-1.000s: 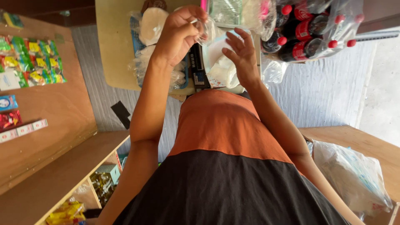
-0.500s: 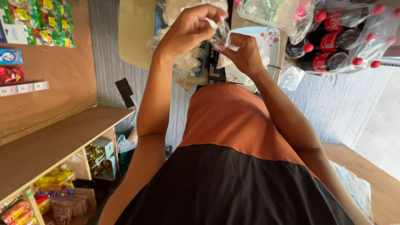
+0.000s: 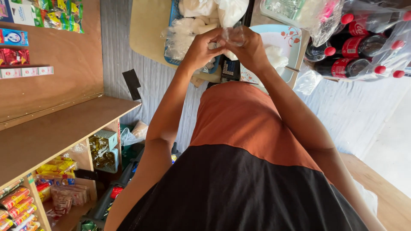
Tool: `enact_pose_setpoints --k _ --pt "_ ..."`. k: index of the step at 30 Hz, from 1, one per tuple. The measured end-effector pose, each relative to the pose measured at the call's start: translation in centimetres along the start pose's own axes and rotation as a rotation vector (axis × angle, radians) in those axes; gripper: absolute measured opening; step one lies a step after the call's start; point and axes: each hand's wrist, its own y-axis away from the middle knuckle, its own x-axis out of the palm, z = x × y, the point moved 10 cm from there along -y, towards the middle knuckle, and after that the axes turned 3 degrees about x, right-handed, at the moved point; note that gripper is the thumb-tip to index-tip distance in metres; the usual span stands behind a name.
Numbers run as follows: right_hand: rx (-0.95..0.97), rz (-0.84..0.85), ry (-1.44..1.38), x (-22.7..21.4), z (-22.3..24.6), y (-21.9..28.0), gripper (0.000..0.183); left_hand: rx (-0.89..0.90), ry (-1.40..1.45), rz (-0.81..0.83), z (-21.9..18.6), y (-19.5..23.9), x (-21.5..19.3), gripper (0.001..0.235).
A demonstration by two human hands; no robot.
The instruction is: The person uses a spoon to transfer white powder from a container into small plastic bags, then ties each bag closed by hand.
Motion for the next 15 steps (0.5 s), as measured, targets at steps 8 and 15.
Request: enact_pose_setpoints --k 8,15 --pt "0.053 0.194 0.061 3.4 -3.2 0.2 0.023 -0.177 -0.251 0.041 6.1 2.3 -1.2 0.013" --pt "0.112 0.128 0.056 1.1 -4.5 1.8 0.023 -0.182 -0.466 0.097 11.2 3.2 -1.4 0.012"
